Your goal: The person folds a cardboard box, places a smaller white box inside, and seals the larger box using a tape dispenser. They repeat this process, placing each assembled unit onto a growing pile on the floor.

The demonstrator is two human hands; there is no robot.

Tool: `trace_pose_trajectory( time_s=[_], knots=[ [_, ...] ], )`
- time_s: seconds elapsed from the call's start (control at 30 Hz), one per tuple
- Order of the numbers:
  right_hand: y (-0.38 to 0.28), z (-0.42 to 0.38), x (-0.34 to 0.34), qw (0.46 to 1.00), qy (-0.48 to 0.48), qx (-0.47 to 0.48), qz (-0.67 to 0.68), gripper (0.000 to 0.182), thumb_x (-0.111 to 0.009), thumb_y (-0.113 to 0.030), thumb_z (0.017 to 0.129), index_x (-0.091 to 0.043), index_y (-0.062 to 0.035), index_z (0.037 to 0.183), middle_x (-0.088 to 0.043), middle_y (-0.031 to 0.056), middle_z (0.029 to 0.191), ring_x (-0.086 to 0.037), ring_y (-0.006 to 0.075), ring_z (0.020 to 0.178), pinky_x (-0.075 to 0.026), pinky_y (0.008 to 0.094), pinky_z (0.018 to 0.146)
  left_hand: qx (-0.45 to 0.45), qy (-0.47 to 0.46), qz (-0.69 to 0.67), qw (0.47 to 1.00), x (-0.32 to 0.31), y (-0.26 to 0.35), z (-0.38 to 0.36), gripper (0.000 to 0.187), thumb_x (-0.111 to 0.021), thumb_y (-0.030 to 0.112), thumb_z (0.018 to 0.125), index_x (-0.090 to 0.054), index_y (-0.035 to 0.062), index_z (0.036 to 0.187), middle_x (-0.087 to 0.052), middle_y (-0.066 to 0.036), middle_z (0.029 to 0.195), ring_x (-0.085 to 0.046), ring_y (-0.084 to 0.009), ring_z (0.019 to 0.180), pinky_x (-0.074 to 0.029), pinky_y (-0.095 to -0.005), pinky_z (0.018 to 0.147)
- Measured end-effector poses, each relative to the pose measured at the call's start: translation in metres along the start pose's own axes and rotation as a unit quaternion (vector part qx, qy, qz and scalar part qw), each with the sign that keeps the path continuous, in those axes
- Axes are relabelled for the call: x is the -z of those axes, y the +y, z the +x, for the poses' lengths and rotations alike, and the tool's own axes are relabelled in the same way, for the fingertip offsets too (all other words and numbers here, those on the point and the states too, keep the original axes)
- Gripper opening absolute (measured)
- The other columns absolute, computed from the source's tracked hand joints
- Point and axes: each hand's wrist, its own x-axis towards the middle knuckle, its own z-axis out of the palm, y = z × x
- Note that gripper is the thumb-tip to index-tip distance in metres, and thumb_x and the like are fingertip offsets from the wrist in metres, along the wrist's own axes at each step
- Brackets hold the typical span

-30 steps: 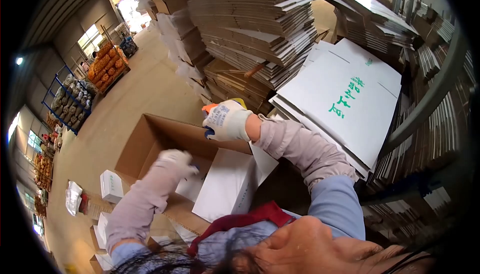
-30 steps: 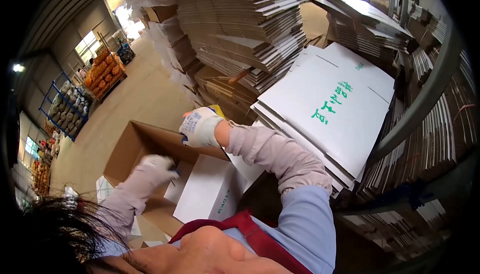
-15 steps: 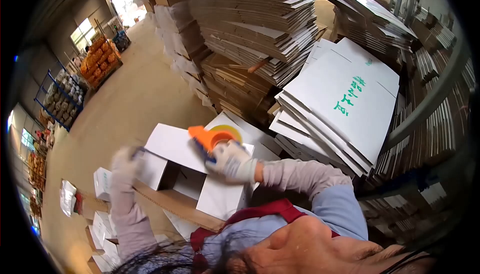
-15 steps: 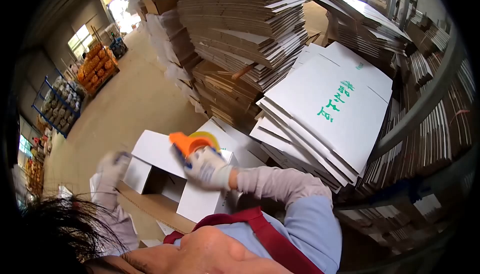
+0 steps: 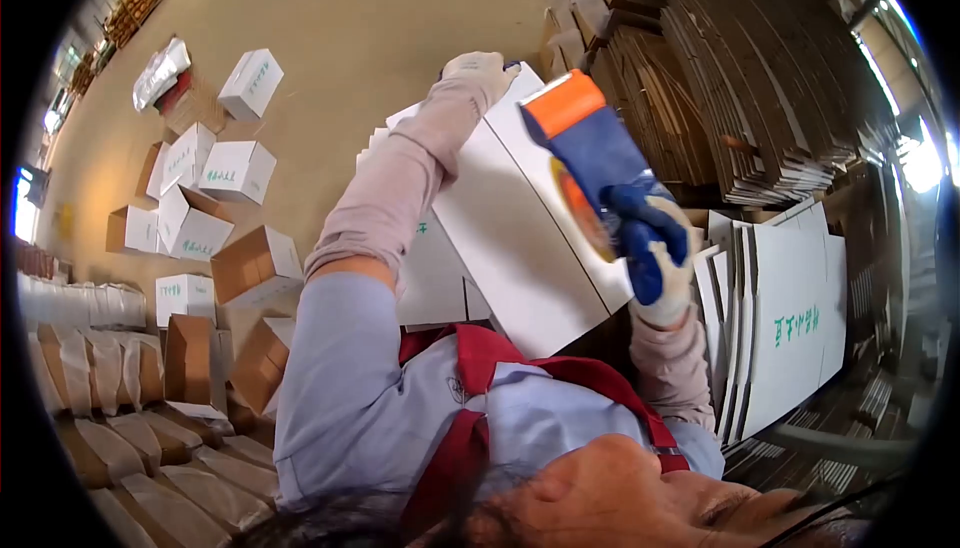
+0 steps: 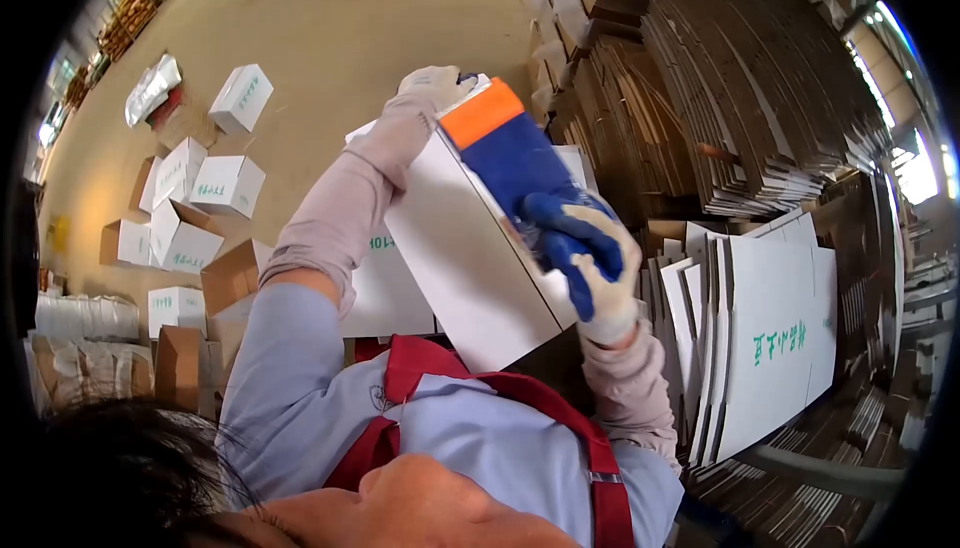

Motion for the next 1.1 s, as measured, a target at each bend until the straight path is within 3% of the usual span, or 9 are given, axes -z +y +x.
trace_pose_trajectory(
  time_s=[0.2,0.33,0.4,0.57,0.7,0.8,0.87,0.93,1.1],
  knots=[
    [0.044,-0.006,-0.013,0.992,-0.004,-0.117,0.056,0.032,-0.053,-0.016,0.088,-0.059,0.0063,0.111,-0.06,0.0106,0.108,-0.053,0.012,0.09,-0.041,0.0226,0.079,-0.058,0.179,-0.2,0.962,0.005,-0.041,-0.011,0.048,-0.056,0.049,0.083,-0.063,0.0064,0.103,-0.066,-0.013,0.099,-0.064,-0.0235,0.085,-0.051,-0.0325,0.07],
    [0.047,-0.01,-0.008,0.992,0.012,-0.117,0.037,0.027,-0.052,-0.01,0.089,-0.06,0.0049,0.11,-0.059,0.0111,0.111,-0.055,0.0132,0.095,-0.041,0.0229,0.082,-0.015,-0.215,-0.709,0.672,0.017,-0.044,-0.061,0.064,-0.043,0.063,0.086,-0.065,0.003,0.095,-0.066,-0.009,0.079,-0.055,-0.0087,0.052,-0.039,-0.0203,0.041],
    [0.048,-0.009,-0.008,0.992,0.005,-0.116,0.047,0.027,-0.053,-0.01,0.089,-0.06,0.005,0.11,-0.06,0.0104,0.108,-0.055,0.0127,0.091,-0.041,0.0229,0.08,0.093,-0.384,-0.626,0.673,0.044,-0.021,-0.095,0.06,-0.043,0.058,0.089,-0.065,0.0016,0.085,-0.061,-0.01,0.062,-0.048,-0.0091,0.043,-0.036,-0.0219,0.038],
    [0.043,-0.012,-0.005,0.994,-0.025,-0.099,0.04,0.035,-0.057,-0.021,0.089,-0.061,0.0077,0.107,-0.06,0.0094,0.096,-0.051,0.0111,0.073,-0.042,0.0237,0.067,-0.067,-0.228,-0.489,0.839,0.048,0.001,-0.126,0.05,-0.049,0.05,0.09,-0.063,0.0024,0.08,-0.057,-0.003,0.059,-0.043,-0.008,0.04,-0.034,-0.0217,0.037],
    [0.037,-0.008,-0.003,0.991,-0.043,-0.116,0.045,0.042,-0.06,-0.028,0.087,-0.059,0.0076,0.109,-0.06,0.0102,0.095,-0.051,0.0108,0.072,-0.042,0.0234,0.065,0.067,-0.277,-0.744,0.604,0.022,-0.006,-0.14,0.039,-0.05,0.042,0.091,-0.065,0.0051,0.089,-0.057,-0.004,0.063,-0.049,-0.01,0.047,-0.036,-0.0213,0.041],
    [0.04,0.002,-0.002,0.984,-0.063,-0.158,0.044,0.045,-0.06,-0.031,0.086,-0.058,0.008,0.11,-0.061,0.0119,0.099,-0.055,0.0134,0.081,-0.044,0.0248,0.073,0.067,-0.247,-0.691,0.676,0.018,-0.017,-0.121,0.034,-0.056,0.035,0.089,-0.065,0.0024,0.095,-0.061,-0.006,0.07,-0.056,-0.0129,0.055,-0.043,-0.0242,0.047],
    [0.044,0.014,-0.013,0.995,-0.026,-0.098,-0.008,0.036,-0.056,-0.022,0.089,-0.059,0.0065,0.111,-0.062,0.01,0.105,-0.057,0.0132,0.091,-0.043,0.0245,0.083,-0.164,-0.004,-0.357,0.92,0.009,-0.036,-0.078,0.033,-0.064,0.033,0.081,-0.067,0.0046,0.099,-0.065,-0.014,0.075,-0.062,-0.0187,0.059,-0.051,-0.032,0.056],
    [0.032,0.031,-0.023,0.991,-0.026,-0.135,0.003,0.034,-0.053,-0.017,0.091,-0.057,0.0058,0.115,-0.06,0.0108,0.11,-0.055,0.0141,0.099,-0.04,0.0257,0.09,-0.162,0.08,-0.144,0.973,0.029,-0.051,-0.036,0.031,-0.063,0.032,0.078,-0.068,0.0078,0.098,-0.066,-0.014,0.094,-0.062,-0.031,0.086,-0.049,-0.0351,0.077],
    [0.03,0.048,-0.028,0.981,-0.043,-0.186,0.039,0.038,-0.053,-0.017,0.087,-0.055,0.0062,0.116,-0.059,0.012,0.112,-0.054,0.0161,0.101,-0.04,0.0268,0.092,0.057,-0.203,0.03,0.977,0.01,-0.082,0.014,0.038,-0.054,0.042,0.083,-0.066,0.0132,0.105,-0.063,-0.011,0.111,-0.058,-0.0338,0.102,-0.046,-0.0442,0.084]
  ],
)
